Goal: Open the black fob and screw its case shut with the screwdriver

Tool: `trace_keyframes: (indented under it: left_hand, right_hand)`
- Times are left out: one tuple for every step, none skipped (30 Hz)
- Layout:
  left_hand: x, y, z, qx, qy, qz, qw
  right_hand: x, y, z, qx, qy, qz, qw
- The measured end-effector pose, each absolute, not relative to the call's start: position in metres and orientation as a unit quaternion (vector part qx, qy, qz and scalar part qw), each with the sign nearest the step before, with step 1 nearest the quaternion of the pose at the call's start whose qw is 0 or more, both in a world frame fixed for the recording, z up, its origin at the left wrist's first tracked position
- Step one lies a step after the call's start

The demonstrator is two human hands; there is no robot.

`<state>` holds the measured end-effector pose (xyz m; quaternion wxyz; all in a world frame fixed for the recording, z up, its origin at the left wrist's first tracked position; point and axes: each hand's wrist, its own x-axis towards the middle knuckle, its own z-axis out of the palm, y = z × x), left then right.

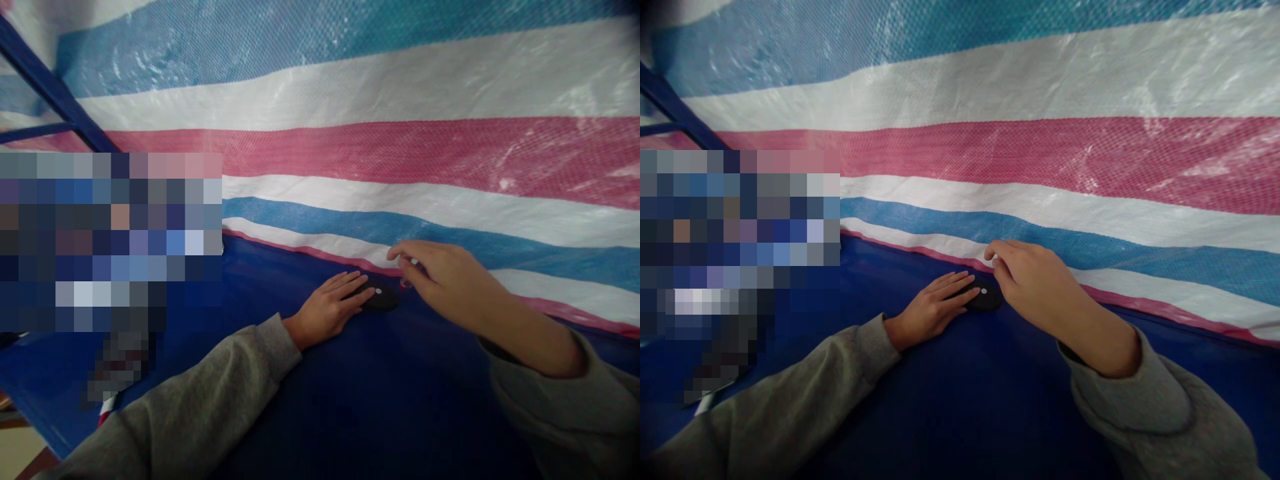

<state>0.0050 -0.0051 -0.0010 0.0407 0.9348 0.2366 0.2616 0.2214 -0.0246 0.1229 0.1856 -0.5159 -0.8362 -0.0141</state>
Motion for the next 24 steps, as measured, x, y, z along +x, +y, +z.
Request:
trace_keyframes:
  left_hand:
    - [0.0049,-0.0051,-0.0011,0.935,0.236,0.263,0.041]
    - [0.0049,-0.005,-0.0013,0.934,0.235,0.265,0.04]
    - [0.0049,-0.0048,-0.0016,0.934,0.235,0.267,0.039]
    - [0.0049,-0.0048,-0.0019,0.933,0.235,0.269,0.038]
    - [0.0049,-0.0047,-0.002,0.933,0.235,0.269,0.037]
    - [0.0049,-0.0048,-0.002,0.933,0.236,0.269,0.037]
    - [0.0049,-0.0049,-0.0018,0.933,0.236,0.268,0.038]
    - [0.005,-0.005,-0.0015,0.933,0.238,0.267,0.039]
    - [0.005,-0.0052,-0.001,0.933,0.238,0.266,0.041]
    - [0.005,-0.0053,-0.0006,0.934,0.238,0.264,0.043]
    - [0.0051,-0.0054,-0.0001,0.934,0.238,0.263,0.044]
    - [0.0051,-0.0054,0.0003,0.934,0.238,0.262,0.045]
    - [0.0051,-0.0055,0.0005,0.934,0.238,0.261,0.044]
    - [0.0052,-0.0055,0.0006,0.934,0.238,0.262,0.044]
    - [0.0052,-0.0054,0.0007,0.934,0.238,0.263,0.043]
    - [0.0052,-0.0054,0.0006,0.934,0.238,0.264,0.044]
    - [0.0052,-0.0053,0.0005,0.933,0.237,0.266,0.044]
    - [0.0052,-0.0053,0.0003,0.933,0.236,0.267,0.045]
    - [0.0052,-0.0053,0.0001,0.933,0.236,0.268,0.045]
    - [0.0052,-0.0052,-0.0002,0.933,0.236,0.268,0.044]
    - [0.0052,-0.0051,-0.0004,0.933,0.235,0.268,0.042]
    - [0.0052,-0.0051,-0.0007,0.933,0.235,0.269,0.04]
    - [0.0052,-0.005,-0.0009,0.933,0.235,0.27,0.038]
    - [0.0052,-0.0049,-0.0011,0.933,0.235,0.269,0.037]
  right_hand:
    - [0.2213,-0.0239,0.1225,-0.516,-0.836,-0.014,0.188]
    - [0.2213,-0.0234,0.1219,-0.515,-0.836,-0.015,0.189]
    - [0.2215,-0.0232,0.1215,-0.513,-0.837,-0.016,0.19]
    - [0.2217,-0.0231,0.1211,-0.511,-0.838,-0.018,0.19]
    - [0.2221,-0.0234,0.1209,-0.511,-0.838,-0.022,0.189]
    - [0.2224,-0.0238,0.1209,-0.51,-0.839,-0.024,0.186]
    - [0.2227,-0.0244,0.1211,-0.509,-0.84,-0.027,0.184]
    - [0.2228,-0.0249,0.1215,-0.509,-0.841,-0.026,0.181]
    - [0.2228,-0.0254,0.1221,-0.51,-0.841,-0.025,0.179]
    - [0.2226,-0.0257,0.1226,-0.515,-0.838,-0.023,0.179]
    - [0.2222,-0.0258,0.1231,-0.521,-0.835,-0.019,0.179]
    - [0.2216,-0.0258,0.1235,-0.527,-0.831,-0.016,0.179]
    - [0.221,-0.0257,0.1237,-0.531,-0.828,-0.014,0.18]
    - [0.2204,-0.0255,0.1237,-0.531,-0.827,-0.014,0.182]
    - [0.2199,-0.0254,0.1236,-0.529,-0.829,-0.016,0.183]
    - [0.2197,-0.0253,0.1233,-0.524,-0.831,-0.017,0.183]
    - [0.2197,-0.0253,0.1228,-0.52,-0.834,-0.018,0.183]
    - [0.22,-0.0252,0.1223,-0.516,-0.837,-0.017,0.182]
    - [0.2204,-0.0251,0.1218,-0.515,-0.839,-0.015,0.178]
    - [0.221,-0.0249,0.1214,-0.515,-0.839,-0.013,0.175]
    - [0.2217,-0.0246,0.1209,-0.518,-0.838,-0.011,0.174]
    - [0.2223,-0.0242,0.1206,-0.521,-0.836,-0.009,0.174]
    - [0.2229,-0.0237,0.1203,-0.524,-0.833,-0.009,0.176]
    - [0.2233,-0.0232,0.12,-0.526,-0.831,-0.009,0.181]
